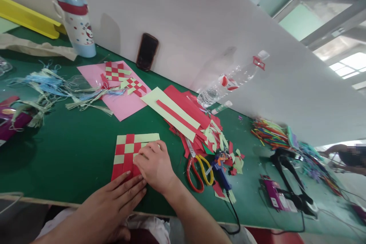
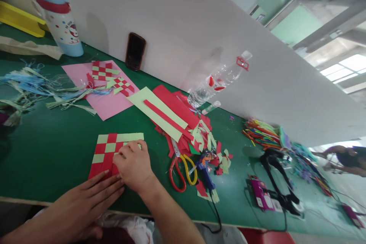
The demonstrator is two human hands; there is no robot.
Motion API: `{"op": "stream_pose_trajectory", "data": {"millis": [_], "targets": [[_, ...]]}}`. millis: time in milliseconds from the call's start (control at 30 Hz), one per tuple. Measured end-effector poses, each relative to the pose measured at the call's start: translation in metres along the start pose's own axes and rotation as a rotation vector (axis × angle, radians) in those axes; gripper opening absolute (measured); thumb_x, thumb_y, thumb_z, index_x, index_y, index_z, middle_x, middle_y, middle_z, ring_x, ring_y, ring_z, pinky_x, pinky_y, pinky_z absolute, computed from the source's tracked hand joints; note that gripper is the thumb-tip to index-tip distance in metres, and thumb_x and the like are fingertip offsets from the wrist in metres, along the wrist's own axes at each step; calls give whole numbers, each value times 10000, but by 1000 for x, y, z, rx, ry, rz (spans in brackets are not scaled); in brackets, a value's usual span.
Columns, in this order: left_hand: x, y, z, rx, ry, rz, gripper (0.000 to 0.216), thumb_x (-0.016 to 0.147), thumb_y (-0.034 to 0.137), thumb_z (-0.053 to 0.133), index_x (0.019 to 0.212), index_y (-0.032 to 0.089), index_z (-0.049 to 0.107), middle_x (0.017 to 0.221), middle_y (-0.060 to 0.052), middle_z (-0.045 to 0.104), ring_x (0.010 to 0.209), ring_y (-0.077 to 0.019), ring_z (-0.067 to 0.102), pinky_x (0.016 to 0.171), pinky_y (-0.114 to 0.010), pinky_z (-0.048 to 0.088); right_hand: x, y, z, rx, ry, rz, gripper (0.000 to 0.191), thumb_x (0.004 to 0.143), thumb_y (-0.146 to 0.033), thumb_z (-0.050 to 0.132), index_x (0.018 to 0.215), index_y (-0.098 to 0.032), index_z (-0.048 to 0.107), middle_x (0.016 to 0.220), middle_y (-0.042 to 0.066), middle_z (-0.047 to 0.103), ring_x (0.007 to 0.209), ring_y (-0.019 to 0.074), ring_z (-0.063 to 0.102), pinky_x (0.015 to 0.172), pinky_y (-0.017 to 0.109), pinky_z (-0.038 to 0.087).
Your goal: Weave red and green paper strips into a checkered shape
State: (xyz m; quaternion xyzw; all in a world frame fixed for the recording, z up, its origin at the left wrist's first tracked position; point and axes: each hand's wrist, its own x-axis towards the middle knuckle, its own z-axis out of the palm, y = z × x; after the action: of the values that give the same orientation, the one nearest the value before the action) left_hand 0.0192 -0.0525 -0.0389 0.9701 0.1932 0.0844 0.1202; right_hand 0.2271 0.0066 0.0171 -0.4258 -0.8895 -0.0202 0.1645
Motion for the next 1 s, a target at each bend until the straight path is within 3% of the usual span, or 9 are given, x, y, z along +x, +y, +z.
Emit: {"op": "stream_pose_trajectory", "data": {"millis": [233,367,467,567,833,1000], "targets": [[5,-1,-11,12,40,37,889,853,703,680,1559,203,474,1555,-97,560,1429,-260,541,1234,-372,300,6,-3,-10,-29,-92,8,143,1002,-237,646,862,-234,678,909,-4,738,948,202,557,964,429,351],[5,0,-9,15,99,22,913,887,716,625,1603,197,395,1512,-95,613,1401,-247,565,1221,-356,319,17,-13,-7,-7,-122,2,175,1042,-346,616,924,-248,701,964,1,748,971,201,571,968,426,362],[5,1,-8,15,123,9,921,897,706,621,1616,191,363,1466,-86,658,1373,-231,584,1210,-338,330,27,-21,1,-33,-155,-70,185,1020,-245,606,854,-236,687,862,-5,718,887,193,556,947,435,366],[4,1,-9,11,121,8,874,908,666,638,1603,194,395,1454,-78,669,1384,-229,571,1222,-334,307,33,-24,5,-63,-145,-126,187,960,-134,597,813,-220,674,781,-1,683,812,192,531,934,449,363],[5,1,-12,-53,51,-2,866,901,647,657,1586,173,421,1499,-102,624,1394,-250,572,1244,-353,266,37,-26,7,-92,-144,-135,204,955,-111,569,822,-216,682,784,6,704,772,182,535,959,469,376],[4,0,-10,-63,70,19,934,886,633,674,1628,186,325,1555,-90,569,1467,-239,494,1266,-356,237,31,-16,4,71,-71,-33,161,1031,-279,595,941,-234,720,963,14,770,913,196,642,970,421,448]]}}
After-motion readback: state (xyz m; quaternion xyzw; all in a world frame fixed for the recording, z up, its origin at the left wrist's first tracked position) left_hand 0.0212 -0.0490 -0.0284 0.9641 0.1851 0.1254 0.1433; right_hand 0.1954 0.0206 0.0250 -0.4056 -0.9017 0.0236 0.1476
